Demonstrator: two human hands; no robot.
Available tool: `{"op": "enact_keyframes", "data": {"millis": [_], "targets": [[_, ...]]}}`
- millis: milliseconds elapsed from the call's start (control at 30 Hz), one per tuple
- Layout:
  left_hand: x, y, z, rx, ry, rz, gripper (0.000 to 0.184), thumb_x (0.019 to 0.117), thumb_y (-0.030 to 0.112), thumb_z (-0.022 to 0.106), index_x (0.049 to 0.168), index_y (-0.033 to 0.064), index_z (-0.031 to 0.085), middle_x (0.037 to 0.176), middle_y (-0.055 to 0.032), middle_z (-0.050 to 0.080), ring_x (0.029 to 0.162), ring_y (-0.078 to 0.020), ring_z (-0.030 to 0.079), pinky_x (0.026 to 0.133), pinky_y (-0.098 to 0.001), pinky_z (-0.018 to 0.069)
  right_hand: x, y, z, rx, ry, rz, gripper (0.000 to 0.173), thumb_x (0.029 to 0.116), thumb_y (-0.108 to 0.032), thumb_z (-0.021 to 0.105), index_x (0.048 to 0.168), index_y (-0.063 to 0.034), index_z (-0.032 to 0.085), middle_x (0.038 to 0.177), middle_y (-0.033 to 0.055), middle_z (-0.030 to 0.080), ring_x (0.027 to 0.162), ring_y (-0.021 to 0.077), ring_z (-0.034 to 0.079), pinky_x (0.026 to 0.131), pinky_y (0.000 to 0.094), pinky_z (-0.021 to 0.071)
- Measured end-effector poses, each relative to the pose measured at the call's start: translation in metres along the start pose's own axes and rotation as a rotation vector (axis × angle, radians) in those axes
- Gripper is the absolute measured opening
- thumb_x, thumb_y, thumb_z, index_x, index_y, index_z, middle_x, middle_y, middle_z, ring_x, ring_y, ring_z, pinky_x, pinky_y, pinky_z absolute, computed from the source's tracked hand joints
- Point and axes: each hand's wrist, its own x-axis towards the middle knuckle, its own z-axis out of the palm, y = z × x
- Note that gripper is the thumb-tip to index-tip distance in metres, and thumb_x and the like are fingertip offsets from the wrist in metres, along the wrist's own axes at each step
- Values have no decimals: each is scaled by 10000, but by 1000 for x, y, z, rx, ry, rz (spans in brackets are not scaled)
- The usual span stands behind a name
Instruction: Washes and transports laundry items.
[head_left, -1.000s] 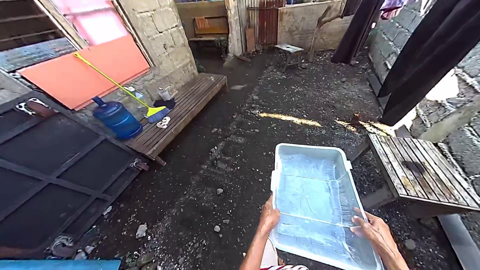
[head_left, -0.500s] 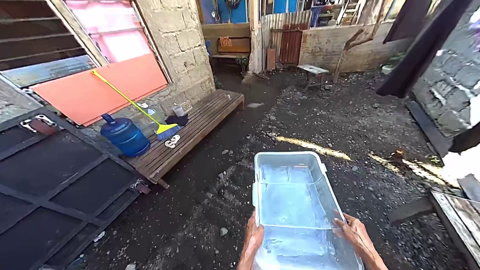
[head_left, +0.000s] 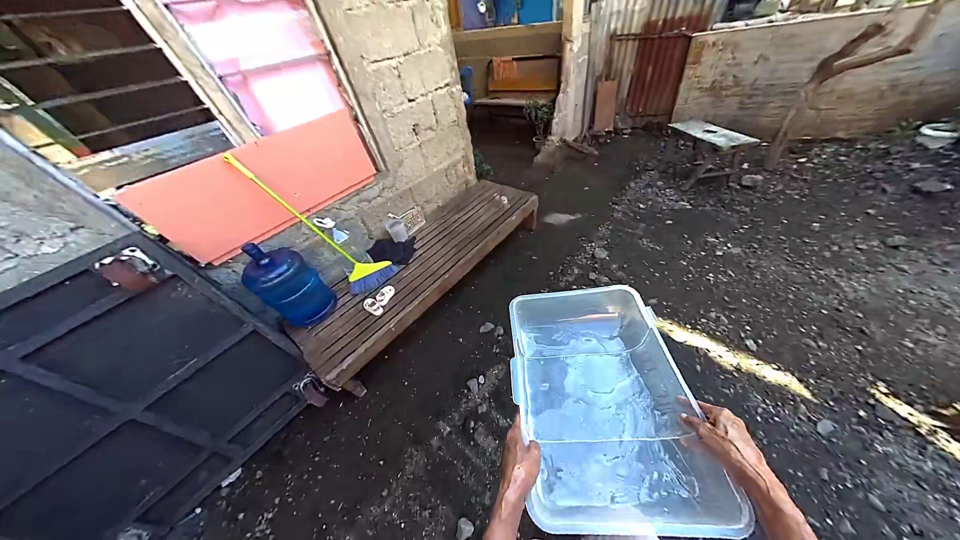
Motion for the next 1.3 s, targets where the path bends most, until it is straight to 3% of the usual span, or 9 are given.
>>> {"op": "enact_keyframes", "data": {"millis": [167,400,600,733,833,967,1067,1233,1300], "targets": [[97,39,8,-12,90,-4,691,915,-33,563,1571,5,350,1497,-249,503,1394,-331,497,1169,-489,393,125,-55,11,4,-70,-45,337,1009,-89,605,1340,-78,669,1131,250,709,930,381,723,840,562,589],[245,88,33,-4,220,-56,649,956,51,580,1569,23,371,1496,-245,512,1399,-347,497,1177,-517,382,300,-128,20,-75,-120,-166,367,987,-120,633,1349,-72,670,1156,256,709,1029,409,702,936,610,540],[359,124,50,-89,295,-71,616,953,47,586,1542,14,409,1443,-246,553,1314,-343,568,1093,-521,470,432,-196,26,-210,-183,-228,352,1011,-167,610,1352,-105,675,1150,237,715,1062,411,687,964,624,512],[437,166,39,-123,297,-82,632,931,4,579,1540,3,407,1441,-260,546,1327,-356,550,1109,-526,450,513,-254,38,-224,-226,-198,338,1008,-169,617,1328,-83,682,1144,232,716,1038,396,699,950,604,529],[497,187,30,-163,285,-91,625,901,-29,589,1510,11,452,1389,-256,582,1276,-347,581,1066,-526,481,571,-291,54,-272,-255,-161,319,990,-180,635,1279,-58,696,1156,233,711,1075,397,688,963,603,521],[591,197,13,-219,268,-134,647,906,-46,587,1529,30,433,1398,-262,567,1249,-360,591,1012,-538,510,649,-339,91,-346,-281,-135,320,990,-204,645,1268,-54,700,1198,239,696,1148,401,654,1002,607,487],[672,191,-1,-204,260,-178,637,939,2,592,1546,33,402,1395,-285,550,1211,-407,601,941,-577,546,712,-359,131,-305,-301,-129,332,1000,-208,630,1284,-47,688,1172,242,704,1090,401,682,970,602,522],[817,184,-36,-45,309,-144,593,977,76,601,1533,-15,417,1410,-304,560,1303,-437,559,1099,-590,443,828,-391,215,-231,-284,-167,368,1044,-226,574,1356,-49,654,1152,242,716,1079,402,689,994,599,515],[868,180,-47,-33,322,-149,562,981,84,604,1504,-45,444,1379,-317,577,1278,-448,574,1091,-587,449,868,-408,242,-251,-276,-157,376,1046,-249,572,1357,-56,658,1141,236,723,1082,396,689,1000,595,504]]}}
